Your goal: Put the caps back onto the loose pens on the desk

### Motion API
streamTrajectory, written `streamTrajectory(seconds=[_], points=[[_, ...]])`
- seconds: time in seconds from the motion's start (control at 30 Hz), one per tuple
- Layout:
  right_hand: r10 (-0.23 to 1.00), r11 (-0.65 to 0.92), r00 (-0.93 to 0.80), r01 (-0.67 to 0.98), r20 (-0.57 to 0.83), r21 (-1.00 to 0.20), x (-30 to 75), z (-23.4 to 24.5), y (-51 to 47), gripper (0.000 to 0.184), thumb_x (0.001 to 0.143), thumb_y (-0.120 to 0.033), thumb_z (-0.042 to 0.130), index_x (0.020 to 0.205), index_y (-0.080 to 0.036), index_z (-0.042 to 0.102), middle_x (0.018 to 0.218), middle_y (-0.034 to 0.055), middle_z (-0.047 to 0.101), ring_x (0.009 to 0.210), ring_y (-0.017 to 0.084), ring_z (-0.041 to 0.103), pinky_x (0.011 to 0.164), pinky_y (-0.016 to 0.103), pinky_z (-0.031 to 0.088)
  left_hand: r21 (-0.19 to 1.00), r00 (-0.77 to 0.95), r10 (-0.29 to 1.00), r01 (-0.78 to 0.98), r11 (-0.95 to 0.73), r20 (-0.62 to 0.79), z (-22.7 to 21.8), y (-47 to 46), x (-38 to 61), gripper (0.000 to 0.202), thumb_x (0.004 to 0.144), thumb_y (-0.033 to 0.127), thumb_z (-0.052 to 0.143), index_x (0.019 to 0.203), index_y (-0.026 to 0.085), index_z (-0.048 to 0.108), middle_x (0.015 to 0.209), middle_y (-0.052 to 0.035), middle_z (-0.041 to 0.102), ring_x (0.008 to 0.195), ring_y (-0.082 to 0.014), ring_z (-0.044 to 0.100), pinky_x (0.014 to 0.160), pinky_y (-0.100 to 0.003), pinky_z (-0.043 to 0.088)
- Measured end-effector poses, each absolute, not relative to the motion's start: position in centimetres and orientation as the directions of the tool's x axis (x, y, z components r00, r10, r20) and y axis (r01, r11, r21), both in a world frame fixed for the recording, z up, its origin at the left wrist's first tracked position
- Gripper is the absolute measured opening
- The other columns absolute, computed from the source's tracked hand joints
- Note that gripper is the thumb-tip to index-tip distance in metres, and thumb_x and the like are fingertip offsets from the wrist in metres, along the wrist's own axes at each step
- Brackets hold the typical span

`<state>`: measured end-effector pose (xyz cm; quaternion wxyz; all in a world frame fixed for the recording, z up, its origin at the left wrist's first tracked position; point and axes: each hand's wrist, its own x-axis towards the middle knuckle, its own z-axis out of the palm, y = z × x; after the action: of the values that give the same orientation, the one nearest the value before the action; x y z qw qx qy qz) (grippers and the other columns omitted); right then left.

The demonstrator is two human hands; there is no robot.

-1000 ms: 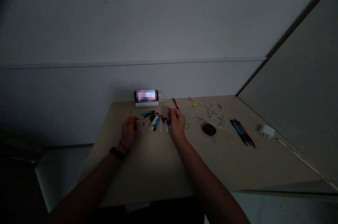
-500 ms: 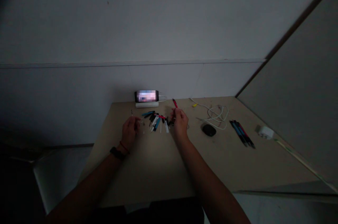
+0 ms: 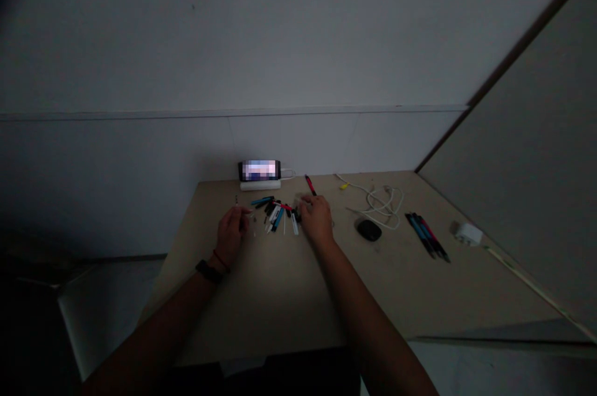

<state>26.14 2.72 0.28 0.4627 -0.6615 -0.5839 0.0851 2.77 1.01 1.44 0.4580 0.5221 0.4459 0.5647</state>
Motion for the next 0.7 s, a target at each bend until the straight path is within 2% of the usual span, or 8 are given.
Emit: streamTrajectory(seconds=[0.17,0.37,0.7], points=[[0.874,0.129,0.224,0.748,0.431,-0.651,26.0,0.3,2.6,0.017,0.085,-0.027,0.060,0.091,-0.018,0.074,0.093,0.0092,0.066,0.090,0.025,0.059,0.086,0.039,0.045,0.982,-0.054,0.984,-0.063,-0.176,0.172,1.6,1.0,2.8,0.047,0.095,0.060,0.044,0.083,0.018,0.062,0.058,0.0030,0.048,0.049,-0.0109,0.041,0.046,-0.024,0.032],[0.934,0.101,0.109,0.831,0.339,-0.546,25.1,0.8,2.2,0.013,0.086,-0.027,0.064,0.082,-0.018,0.072,0.086,0.0070,0.064,0.086,0.023,0.058,0.080,0.033,0.043,0.983,-0.046,0.984,-0.061,-0.175,0.172,1.7,0.9,2.9,0.047,0.094,0.061,0.046,0.085,0.017,0.062,0.058,0.0039,0.047,0.048,-0.0098,0.039,0.046,-0.022,0.030],[0.963,0.054,0.073,0.890,0.259,-0.452,24.6,0.9,1.6,0.016,0.087,-0.030,0.066,0.094,-0.019,0.076,0.095,0.0093,0.063,0.096,0.025,0.058,0.085,0.033,0.043,0.984,-0.053,0.985,-0.046,-0.169,0.167,1.6,1.0,2.9,0.050,0.093,0.064,0.047,0.086,0.016,0.063,0.058,0.0040,0.048,0.050,-0.0098,0.041,0.047,-0.022,0.032]])
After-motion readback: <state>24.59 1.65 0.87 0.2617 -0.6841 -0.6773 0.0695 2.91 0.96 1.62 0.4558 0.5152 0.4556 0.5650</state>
